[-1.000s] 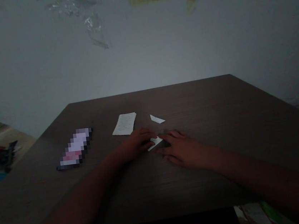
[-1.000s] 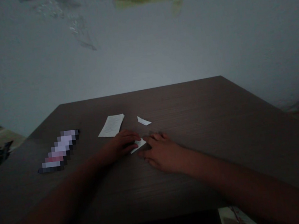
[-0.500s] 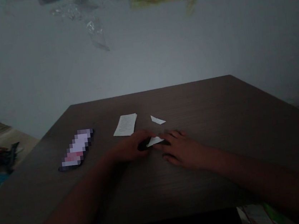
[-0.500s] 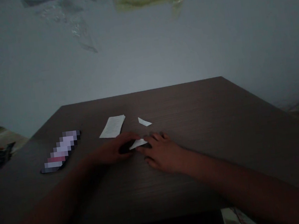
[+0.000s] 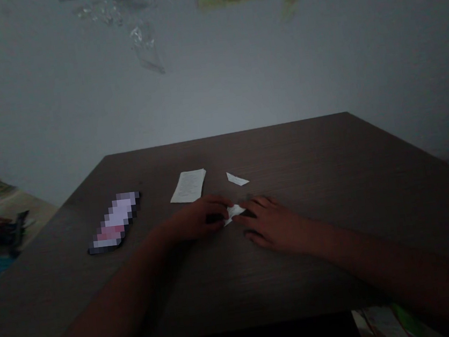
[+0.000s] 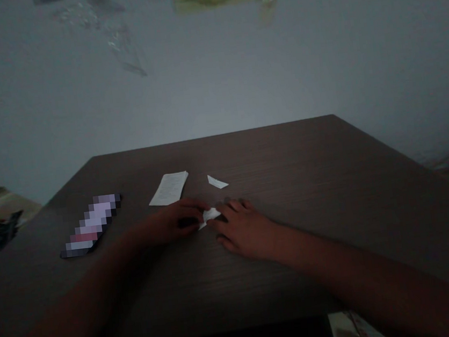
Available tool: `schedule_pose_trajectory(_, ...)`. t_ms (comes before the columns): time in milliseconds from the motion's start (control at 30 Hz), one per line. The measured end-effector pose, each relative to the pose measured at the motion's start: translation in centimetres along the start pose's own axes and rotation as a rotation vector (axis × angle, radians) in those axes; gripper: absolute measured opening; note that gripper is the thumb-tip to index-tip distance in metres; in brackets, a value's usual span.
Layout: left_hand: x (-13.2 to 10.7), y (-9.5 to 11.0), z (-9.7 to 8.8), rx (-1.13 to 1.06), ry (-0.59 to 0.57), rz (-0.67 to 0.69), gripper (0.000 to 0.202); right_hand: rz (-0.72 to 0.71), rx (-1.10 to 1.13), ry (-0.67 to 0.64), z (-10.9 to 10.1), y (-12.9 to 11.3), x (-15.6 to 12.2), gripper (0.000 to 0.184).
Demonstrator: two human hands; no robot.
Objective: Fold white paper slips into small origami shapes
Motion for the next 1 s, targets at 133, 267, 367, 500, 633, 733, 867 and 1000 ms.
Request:
schedule_pose_trajectory(133,-0.3,-0.3,-0.2,0.011,-0.045,-0.043,0.031,0.004,0.035,0.001,0.2,0.2,0.0,0.046)
schedule_pose_trajectory(267,-0.3,-0.2,-0.3,-0.011,-0.051,-0.06,0.038,0.015,0.039,-0.01,-0.2,0.3,0.1,0.045)
schedule_pose_trajectory(367,-0.3,0.3,-0.1,-0.028,-0.025,-0.059,0.039,0.002,0.031,-0.032,-0.6,0.1,0.1,0.047)
schedule_pose_trajectory(500,-0.1,0.1,0.3,-0.011,0.005,-0.074,0.046,-0.009,0.015,-0.053,-0.6,-0.1,0.2,0.043)
schedule_pose_trajectory(633,-0.1,-0.8,0.4,0.011,0.026,-0.034,0.047,0.017,-0.015,-0.029,-0.1,0.1,0.3,0.045)
schedule_pose_trajectory(733,-0.3,-1.1,0.3,-0.02,0.024,-0.033,0.052,0.004,-0.035,0.01,0.0,0.1,0.2,0.048)
schedule_pose_trajectory(867,-0.4,-0.7,0.0,-0.032,0.025,-0.07,0.056,-0.003,-0.052,0.047,0.2,0.1,0.0,0.053)
schedule_pose_trajectory(1000,-0.3,-0.8,-0.2,-0.051,0.025,-0.044,0.048,0.012,-0.027,0.027,0.3,0.3,0.1,0.052)
Point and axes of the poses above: each hand's wrist, its own x-axis towards the middle knuckle, its own z-axis out of the palm, y = z × x, the point moved 4 cm from there along x, towards the middle knuckle, and after that the axes turned 9 degrees about -x, right-handed, at the moved point
